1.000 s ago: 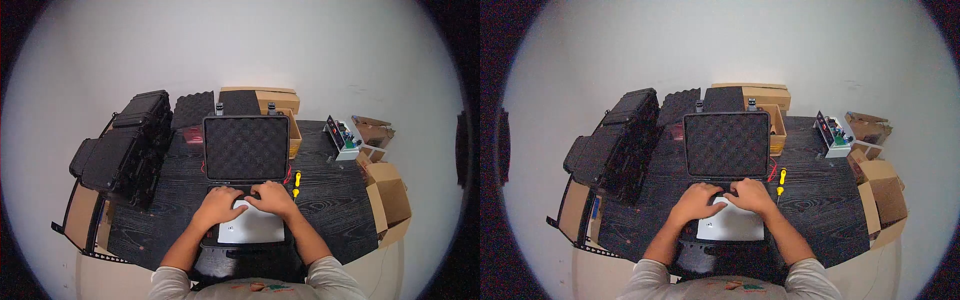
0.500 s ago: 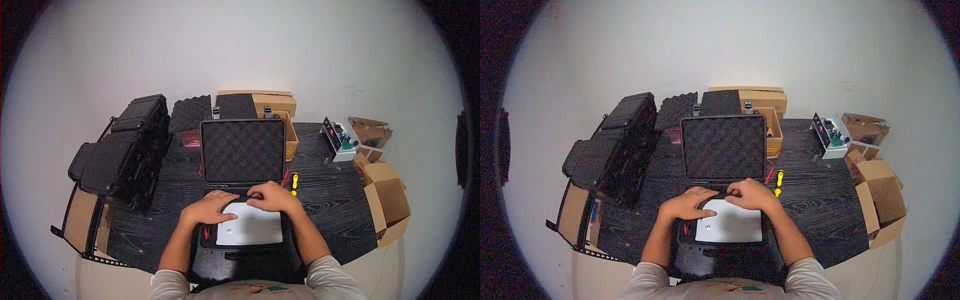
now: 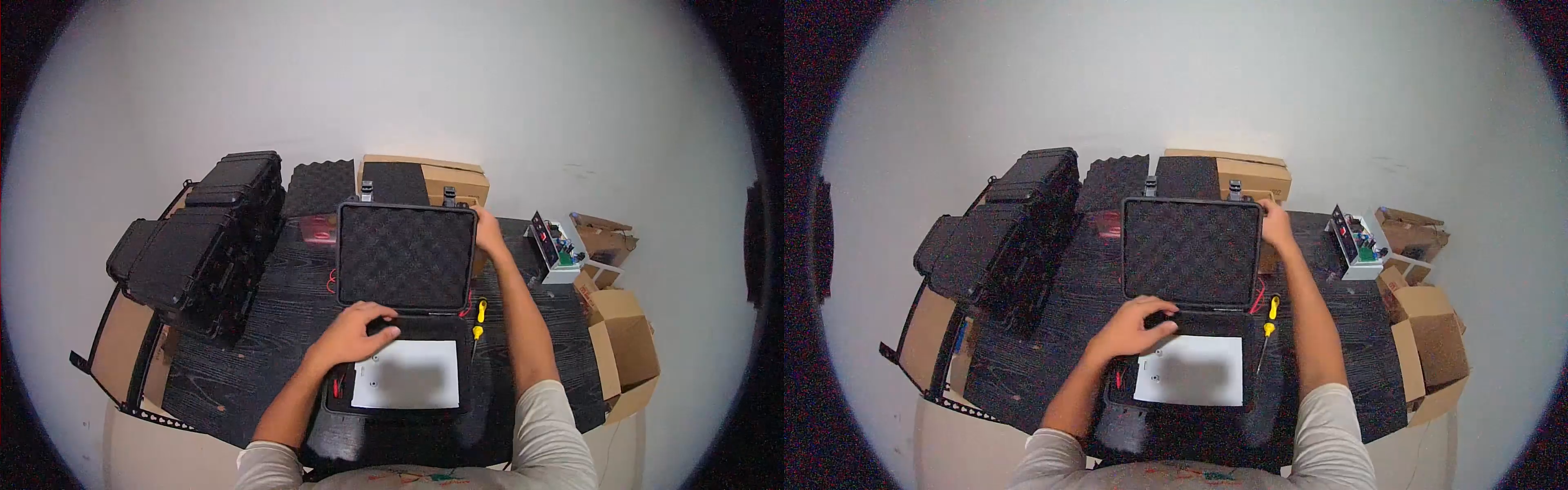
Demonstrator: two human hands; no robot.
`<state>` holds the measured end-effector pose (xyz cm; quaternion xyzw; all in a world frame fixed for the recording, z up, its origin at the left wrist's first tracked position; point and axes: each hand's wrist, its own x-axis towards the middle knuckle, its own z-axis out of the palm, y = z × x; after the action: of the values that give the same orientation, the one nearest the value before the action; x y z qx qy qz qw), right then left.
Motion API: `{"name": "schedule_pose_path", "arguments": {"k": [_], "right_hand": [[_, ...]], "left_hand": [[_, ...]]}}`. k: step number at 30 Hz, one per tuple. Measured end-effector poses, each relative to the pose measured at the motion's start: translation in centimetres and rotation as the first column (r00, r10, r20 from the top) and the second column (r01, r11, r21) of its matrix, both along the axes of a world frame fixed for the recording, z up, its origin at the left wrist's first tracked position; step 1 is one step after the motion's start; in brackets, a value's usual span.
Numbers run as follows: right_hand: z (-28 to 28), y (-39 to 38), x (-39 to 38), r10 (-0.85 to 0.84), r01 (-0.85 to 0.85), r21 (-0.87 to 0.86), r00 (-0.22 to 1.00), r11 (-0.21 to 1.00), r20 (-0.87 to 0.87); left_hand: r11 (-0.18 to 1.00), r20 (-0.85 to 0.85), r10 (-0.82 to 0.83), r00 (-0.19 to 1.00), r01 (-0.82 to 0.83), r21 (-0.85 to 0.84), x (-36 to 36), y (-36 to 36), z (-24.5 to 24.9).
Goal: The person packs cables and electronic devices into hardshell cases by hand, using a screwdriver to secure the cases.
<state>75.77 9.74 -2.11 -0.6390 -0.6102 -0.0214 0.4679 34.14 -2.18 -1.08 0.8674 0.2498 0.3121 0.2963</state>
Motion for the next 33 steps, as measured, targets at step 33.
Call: {"name": "schedule_pose_path", "arguments": {"k": [33], "right_hand": [[7.0,-5.4,3.4,-0.072,0.415,-0.515,0.826,0.750,0.560]], "left_hand": [[0.992,0.021,0.034,0.999,-0.032,-0.120,1.2,1.3,-3.7]]}}
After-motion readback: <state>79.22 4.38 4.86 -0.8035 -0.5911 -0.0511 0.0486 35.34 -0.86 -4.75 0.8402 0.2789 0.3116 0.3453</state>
